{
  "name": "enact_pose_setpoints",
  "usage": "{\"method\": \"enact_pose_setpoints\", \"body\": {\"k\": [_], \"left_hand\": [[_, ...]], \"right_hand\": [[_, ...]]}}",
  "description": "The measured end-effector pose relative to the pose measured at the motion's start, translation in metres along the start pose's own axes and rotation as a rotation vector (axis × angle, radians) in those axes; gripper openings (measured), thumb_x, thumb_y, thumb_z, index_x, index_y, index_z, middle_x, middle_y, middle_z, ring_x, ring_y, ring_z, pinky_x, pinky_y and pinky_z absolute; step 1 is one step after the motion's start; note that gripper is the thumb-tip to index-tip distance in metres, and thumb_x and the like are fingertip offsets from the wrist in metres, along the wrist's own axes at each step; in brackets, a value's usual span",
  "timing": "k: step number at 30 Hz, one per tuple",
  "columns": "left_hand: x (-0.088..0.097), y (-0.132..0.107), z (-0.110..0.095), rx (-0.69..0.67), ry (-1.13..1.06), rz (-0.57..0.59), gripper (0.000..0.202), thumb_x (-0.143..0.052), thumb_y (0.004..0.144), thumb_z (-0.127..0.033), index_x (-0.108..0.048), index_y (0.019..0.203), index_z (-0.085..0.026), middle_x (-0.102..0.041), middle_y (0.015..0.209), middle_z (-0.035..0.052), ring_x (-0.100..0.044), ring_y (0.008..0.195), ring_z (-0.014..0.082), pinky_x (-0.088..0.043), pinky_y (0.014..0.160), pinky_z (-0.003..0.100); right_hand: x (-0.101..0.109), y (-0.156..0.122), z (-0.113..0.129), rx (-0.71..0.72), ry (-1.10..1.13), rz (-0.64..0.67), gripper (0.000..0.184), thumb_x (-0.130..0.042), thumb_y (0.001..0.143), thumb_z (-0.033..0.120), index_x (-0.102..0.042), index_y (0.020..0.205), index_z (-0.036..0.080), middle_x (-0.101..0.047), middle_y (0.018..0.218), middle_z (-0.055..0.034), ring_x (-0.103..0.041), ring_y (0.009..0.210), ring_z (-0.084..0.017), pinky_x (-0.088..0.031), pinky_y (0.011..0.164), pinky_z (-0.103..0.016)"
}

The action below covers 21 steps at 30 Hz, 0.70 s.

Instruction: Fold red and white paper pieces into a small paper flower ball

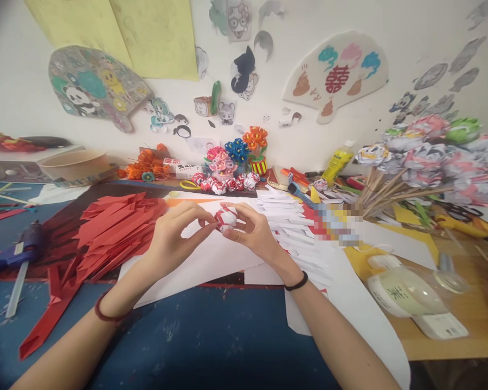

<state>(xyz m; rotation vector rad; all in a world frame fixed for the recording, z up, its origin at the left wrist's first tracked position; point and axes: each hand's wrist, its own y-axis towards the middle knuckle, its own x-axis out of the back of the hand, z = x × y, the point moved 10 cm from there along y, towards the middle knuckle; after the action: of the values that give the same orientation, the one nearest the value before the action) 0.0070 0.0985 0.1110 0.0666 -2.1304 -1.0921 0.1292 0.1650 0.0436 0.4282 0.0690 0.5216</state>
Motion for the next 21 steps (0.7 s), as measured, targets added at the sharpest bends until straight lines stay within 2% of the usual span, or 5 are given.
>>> {"method": "enact_pose_setpoints", "body": {"k": [11,16,21], "left_hand": [[-0.008,-0.002,-0.003,-0.054,0.037,0.019,0.010,-0.054,0.096,-0.023,-0.062,0.091,-0.020,-0.064,0.082,0.0025,-0.057,0.077,0.0148,-0.046,0.072,0.029],[-0.010,-0.003,0.000,-0.020,0.054,0.035,0.010,-0.055,0.095,-0.023,-0.063,0.091,-0.019,-0.065,0.084,0.0027,-0.058,0.078,0.0151,-0.046,0.071,0.028],[-0.011,-0.003,0.007,0.019,-0.025,0.049,0.009,-0.057,0.095,-0.024,-0.065,0.093,-0.020,-0.067,0.086,0.0032,-0.060,0.080,0.0156,-0.047,0.073,0.029]], "right_hand": [[0.000,0.000,-0.002,-0.004,-0.001,0.007,0.051,-0.078,0.079,0.038,-0.063,0.126,0.028,-0.057,0.120,-0.0078,-0.059,0.112,-0.025,-0.058,0.090,-0.039],[-0.001,0.000,-0.002,0.006,0.004,0.010,0.049,-0.078,0.079,0.036,-0.064,0.126,0.028,-0.057,0.122,-0.0077,-0.059,0.113,-0.025,-0.059,0.089,-0.039],[0.000,0.000,-0.003,-0.004,-0.034,0.005,0.051,-0.078,0.078,0.039,-0.063,0.126,0.027,-0.057,0.126,-0.0089,-0.058,0.114,-0.027,-0.059,0.087,-0.038]]}}
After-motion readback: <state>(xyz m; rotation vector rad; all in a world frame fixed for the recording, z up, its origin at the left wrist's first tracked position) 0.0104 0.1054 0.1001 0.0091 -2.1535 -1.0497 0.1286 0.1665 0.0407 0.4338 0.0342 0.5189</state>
